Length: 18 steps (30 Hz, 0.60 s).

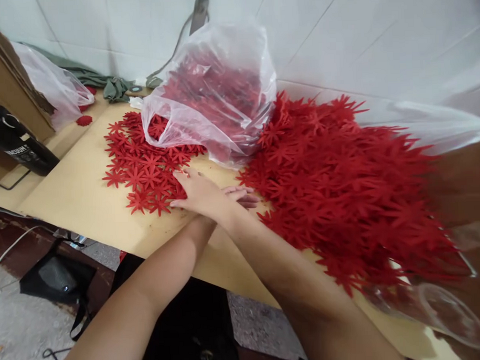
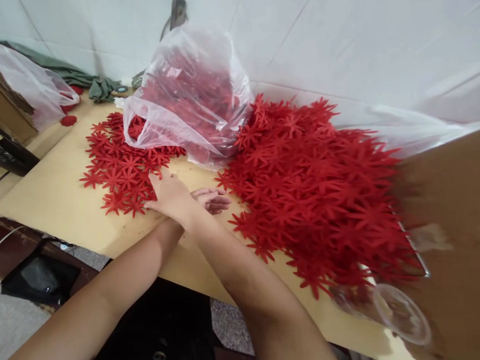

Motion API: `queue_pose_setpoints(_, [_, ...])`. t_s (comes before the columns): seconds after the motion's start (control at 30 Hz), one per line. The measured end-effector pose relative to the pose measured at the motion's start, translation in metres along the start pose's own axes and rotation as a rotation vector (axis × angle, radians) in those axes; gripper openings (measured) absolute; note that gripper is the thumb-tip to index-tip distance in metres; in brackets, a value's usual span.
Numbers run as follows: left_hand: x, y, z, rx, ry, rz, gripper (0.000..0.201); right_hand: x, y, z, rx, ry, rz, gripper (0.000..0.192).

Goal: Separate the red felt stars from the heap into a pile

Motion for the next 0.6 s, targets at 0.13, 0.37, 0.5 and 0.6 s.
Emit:
queue_pose_setpoints(0.13, [-0.001, -0.006, 0.007, -0.199, -0.029, 0.168, 0.026, -0.004, 0.015, 0.020, -0.022, 0.115, -0.015, 0.064])
queue_pose_setpoints(0.37, [-0.007, -0.006, 0.008, -0.211, 0.037, 0.137, 0.012, 0.017, 0.011, 0.023, 0.162, 0.099, 0.149, 0.032])
queue_pose_setpoints(0.5, [0.001, -0.007, -0.003, -0.207, 0.027, 0.081, 0.014, 0.018, 0.010, 0.028, 0.154, 0.117, 0.199, 0.026])
queue_pose_setpoints(0.6, [0.002, -0.007, -0.005, -0.220, 0.036, 0.071, 0.012, 0.016, 0.010, 0.024, 0.168, 0.050, 0.123, 0.032])
Point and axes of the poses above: each hand's wrist, its own z-axis towards the middle knuckle, its own y-axis out of the palm, x = y × z, the point moved 1 cm from there along z, towards the middle knuckle, and after that the axes turned 6 degrees about z, right-handed, at the moved point
